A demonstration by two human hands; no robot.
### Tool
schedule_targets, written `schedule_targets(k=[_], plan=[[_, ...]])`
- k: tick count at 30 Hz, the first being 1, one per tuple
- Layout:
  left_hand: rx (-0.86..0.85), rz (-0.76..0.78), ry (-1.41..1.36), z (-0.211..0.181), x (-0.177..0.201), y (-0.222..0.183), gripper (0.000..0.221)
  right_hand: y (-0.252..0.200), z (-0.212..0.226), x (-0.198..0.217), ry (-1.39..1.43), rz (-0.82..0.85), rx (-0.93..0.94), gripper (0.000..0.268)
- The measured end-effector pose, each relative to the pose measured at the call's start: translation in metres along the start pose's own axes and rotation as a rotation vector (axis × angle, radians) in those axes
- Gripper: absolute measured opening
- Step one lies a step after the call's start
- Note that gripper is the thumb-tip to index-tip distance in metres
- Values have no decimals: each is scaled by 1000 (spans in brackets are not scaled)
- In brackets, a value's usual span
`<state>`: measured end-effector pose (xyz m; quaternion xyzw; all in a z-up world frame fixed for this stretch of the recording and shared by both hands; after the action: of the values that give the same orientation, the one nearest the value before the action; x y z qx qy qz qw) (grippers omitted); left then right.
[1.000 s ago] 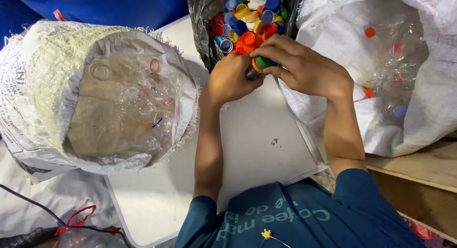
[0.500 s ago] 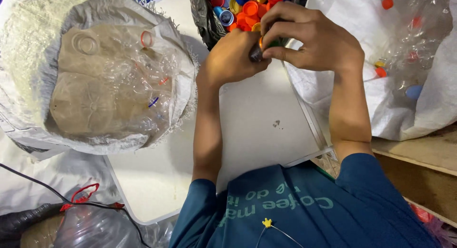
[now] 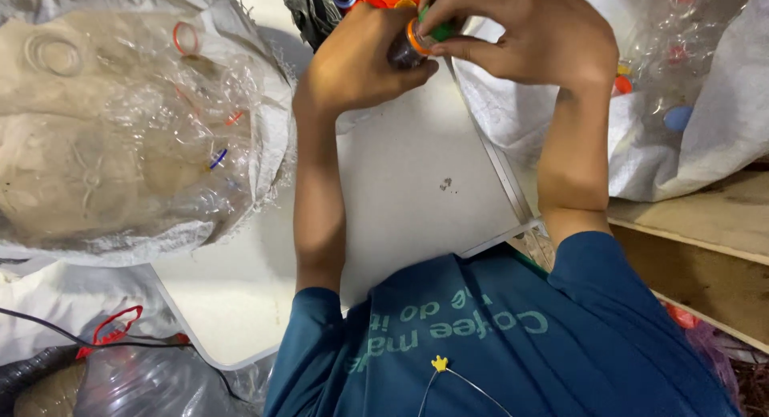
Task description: The person removes plastic bottles from a large white sack, unscrews the caps by hand, and places the caps into a black bag while discarding the empty bottles back into the sack. The process is repeated for multiple bottles.
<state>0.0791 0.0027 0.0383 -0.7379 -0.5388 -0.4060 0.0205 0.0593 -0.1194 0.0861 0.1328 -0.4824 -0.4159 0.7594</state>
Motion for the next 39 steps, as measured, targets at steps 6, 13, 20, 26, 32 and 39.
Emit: schedule_targets(k=[6, 13, 20, 26, 32, 39], plan=[[-212, -203, 151, -18, 24, -28, 48, 11, 1, 17, 12, -55, -141, 19], [212, -331, -58, -14, 78, -76, 36, 29, 12, -14, 74, -91, -125, 24], [231, -435, -265, 5, 82, -118, 31, 48, 47, -72, 137, -34, 54, 27], [527, -126, 116, 64, 17, -121, 42, 46, 26, -93, 67, 0, -88, 25], [420, -39, 562, 114, -38, -127, 45, 49, 2, -86, -67, -30, -119, 26], [305, -297, 414, 48, 14, -87, 85, 36, -36, -56, -11, -234, -267, 28]])
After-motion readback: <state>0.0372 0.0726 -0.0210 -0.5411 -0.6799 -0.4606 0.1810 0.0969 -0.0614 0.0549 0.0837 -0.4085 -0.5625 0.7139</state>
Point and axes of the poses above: each hand's wrist, its own y-axis towards the middle knuckle, its own x-axis out of the back of the hand, z = x × y, the point moved 10 cm from there along y, towards the middle knuckle, and after that the axes turned 12 degrees about -z, right-handed, at the moved point
